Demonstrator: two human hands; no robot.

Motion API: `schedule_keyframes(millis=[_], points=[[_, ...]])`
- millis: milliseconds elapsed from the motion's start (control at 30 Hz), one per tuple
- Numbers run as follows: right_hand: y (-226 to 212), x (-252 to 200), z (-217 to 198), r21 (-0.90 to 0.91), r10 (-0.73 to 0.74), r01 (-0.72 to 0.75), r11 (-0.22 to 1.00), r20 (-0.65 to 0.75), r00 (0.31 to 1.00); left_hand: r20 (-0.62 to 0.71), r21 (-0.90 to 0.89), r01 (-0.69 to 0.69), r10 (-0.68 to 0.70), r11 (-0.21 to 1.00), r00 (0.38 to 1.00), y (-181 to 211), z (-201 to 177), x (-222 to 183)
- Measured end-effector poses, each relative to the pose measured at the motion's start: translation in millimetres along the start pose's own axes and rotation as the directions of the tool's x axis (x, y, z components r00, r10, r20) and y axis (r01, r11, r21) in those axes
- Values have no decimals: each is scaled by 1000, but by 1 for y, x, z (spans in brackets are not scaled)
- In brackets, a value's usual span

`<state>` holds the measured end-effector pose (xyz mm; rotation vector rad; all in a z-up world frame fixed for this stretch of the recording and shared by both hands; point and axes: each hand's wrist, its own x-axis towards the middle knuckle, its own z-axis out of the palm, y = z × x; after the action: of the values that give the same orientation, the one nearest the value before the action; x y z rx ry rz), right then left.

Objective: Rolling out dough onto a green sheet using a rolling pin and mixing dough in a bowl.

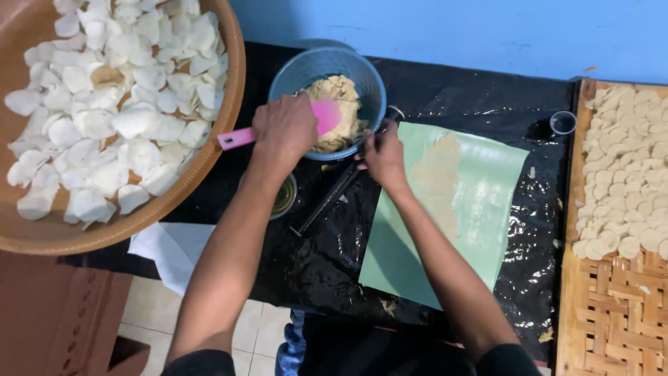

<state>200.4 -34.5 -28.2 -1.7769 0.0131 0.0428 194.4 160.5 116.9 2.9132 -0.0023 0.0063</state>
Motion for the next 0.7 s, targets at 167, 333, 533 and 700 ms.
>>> schedule_keyframes(millis=[167, 333, 533, 700], points=[[20, -16, 10, 312, 93, -125, 942, 115, 989, 95, 192, -32, 14, 981, 995, 6, 11, 29], [14, -23, 15, 335, 154, -198, 921, 155, 976, 127, 325, -44, 3, 945, 992, 17, 16, 59], [7, -27, 17, 329, 123, -164, 930, 143, 982, 213, 439, -182, 95, 880, 972, 24, 20, 84], [-5, -27, 13, 262, 89, -126, 957, 150, 985, 262, 434, -259, 154, 863, 953, 25, 27, 96]])
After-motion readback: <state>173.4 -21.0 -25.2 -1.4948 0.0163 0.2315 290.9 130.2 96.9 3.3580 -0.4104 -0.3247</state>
